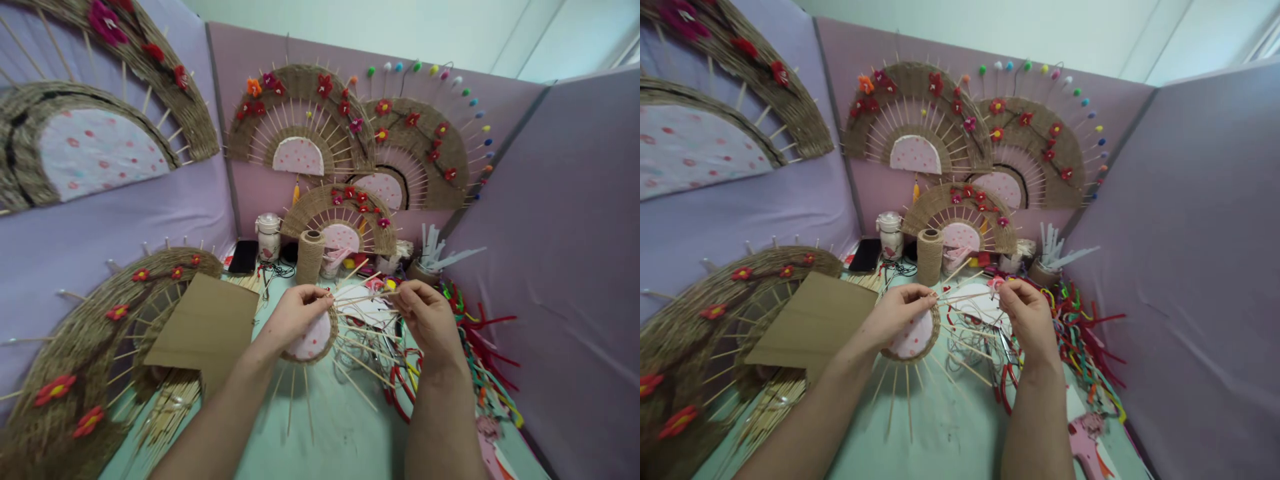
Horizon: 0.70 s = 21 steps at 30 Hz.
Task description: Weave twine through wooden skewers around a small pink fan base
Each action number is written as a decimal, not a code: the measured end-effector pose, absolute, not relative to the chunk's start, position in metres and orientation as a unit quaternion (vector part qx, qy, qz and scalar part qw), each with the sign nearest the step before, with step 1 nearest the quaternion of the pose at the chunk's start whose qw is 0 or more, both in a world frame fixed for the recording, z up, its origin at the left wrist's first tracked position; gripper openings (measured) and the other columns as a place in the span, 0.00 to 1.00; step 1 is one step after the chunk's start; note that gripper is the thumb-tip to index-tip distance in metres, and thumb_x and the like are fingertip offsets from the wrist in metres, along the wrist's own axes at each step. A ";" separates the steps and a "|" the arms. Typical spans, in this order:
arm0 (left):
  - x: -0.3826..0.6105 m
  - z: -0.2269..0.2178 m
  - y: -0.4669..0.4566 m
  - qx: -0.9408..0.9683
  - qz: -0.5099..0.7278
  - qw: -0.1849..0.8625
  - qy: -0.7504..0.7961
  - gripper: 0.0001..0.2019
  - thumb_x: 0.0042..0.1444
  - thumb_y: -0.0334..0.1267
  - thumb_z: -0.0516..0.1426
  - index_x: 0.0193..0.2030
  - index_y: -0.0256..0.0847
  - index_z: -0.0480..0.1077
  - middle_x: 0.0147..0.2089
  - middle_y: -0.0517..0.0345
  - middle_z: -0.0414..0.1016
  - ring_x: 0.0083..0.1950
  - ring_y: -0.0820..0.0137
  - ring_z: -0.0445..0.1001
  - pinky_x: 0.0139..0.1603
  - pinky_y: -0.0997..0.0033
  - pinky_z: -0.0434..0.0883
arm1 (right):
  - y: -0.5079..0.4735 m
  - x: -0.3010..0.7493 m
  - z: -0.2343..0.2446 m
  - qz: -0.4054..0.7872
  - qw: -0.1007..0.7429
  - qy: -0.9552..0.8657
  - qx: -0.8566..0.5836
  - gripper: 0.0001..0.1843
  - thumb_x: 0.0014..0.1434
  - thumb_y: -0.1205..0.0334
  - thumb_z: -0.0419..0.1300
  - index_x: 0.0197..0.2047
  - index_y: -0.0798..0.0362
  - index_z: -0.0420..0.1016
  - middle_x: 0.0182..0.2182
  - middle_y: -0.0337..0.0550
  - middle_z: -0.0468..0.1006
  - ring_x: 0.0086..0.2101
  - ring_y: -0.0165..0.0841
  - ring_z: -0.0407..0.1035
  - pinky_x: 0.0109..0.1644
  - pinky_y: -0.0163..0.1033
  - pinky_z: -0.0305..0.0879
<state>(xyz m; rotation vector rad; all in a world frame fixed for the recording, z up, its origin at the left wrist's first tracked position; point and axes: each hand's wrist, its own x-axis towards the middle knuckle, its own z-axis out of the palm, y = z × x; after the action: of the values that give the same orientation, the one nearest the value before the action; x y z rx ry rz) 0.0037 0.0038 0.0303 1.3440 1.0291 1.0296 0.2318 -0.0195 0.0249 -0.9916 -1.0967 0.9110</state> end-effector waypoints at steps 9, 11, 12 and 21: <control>0.003 0.028 0.009 0.420 0.556 0.611 0.375 0.12 0.40 0.42 0.67 0.31 0.38 0.76 0.28 0.60 0.74 0.26 0.77 0.66 0.27 0.78 0.61 | -0.008 0.222 0.012 0.427 0.561 -0.501 -0.502 0.14 0.47 0.52 0.65 0.25 0.53 0.69 0.17 0.32 0.59 0.19 0.24 0.51 0.22 0.32 0.47; 0.003 0.030 0.009 0.357 0.597 0.632 0.342 0.14 0.37 0.40 0.68 0.33 0.38 0.76 0.29 0.61 0.75 0.29 0.78 0.68 0.31 0.78 0.64 | -0.009 0.214 0.012 0.448 0.487 -0.557 -0.502 0.14 0.48 0.53 0.65 0.24 0.54 0.70 0.18 0.34 0.61 0.21 0.25 0.54 0.23 0.32 0.50; 0.004 0.031 0.009 0.331 0.609 0.644 0.325 0.15 0.37 0.39 0.69 0.34 0.38 0.76 0.29 0.62 0.75 0.29 0.78 0.68 0.32 0.78 0.65 | -0.010 0.210 0.014 0.459 0.443 -0.591 -0.494 0.14 0.49 0.53 0.65 0.24 0.54 0.70 0.19 0.35 0.63 0.22 0.26 0.55 0.25 0.32 0.51; 0.007 0.029 0.007 0.267 0.568 0.725 0.284 0.15 0.37 0.36 0.68 0.34 0.34 0.75 0.25 0.63 0.72 0.26 0.79 0.69 0.31 0.78 0.65 | -0.013 0.188 0.014 0.551 0.316 -0.663 -0.397 0.14 0.53 0.50 0.63 0.32 0.54 0.76 0.30 0.41 0.76 0.30 0.32 0.68 0.34 0.36 0.65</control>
<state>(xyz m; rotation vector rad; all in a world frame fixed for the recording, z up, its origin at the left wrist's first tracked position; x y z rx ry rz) 0.0066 0.0074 0.0290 0.5898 0.6263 1.2525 0.1877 -0.0130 0.0143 -1.0452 -1.7457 1.4497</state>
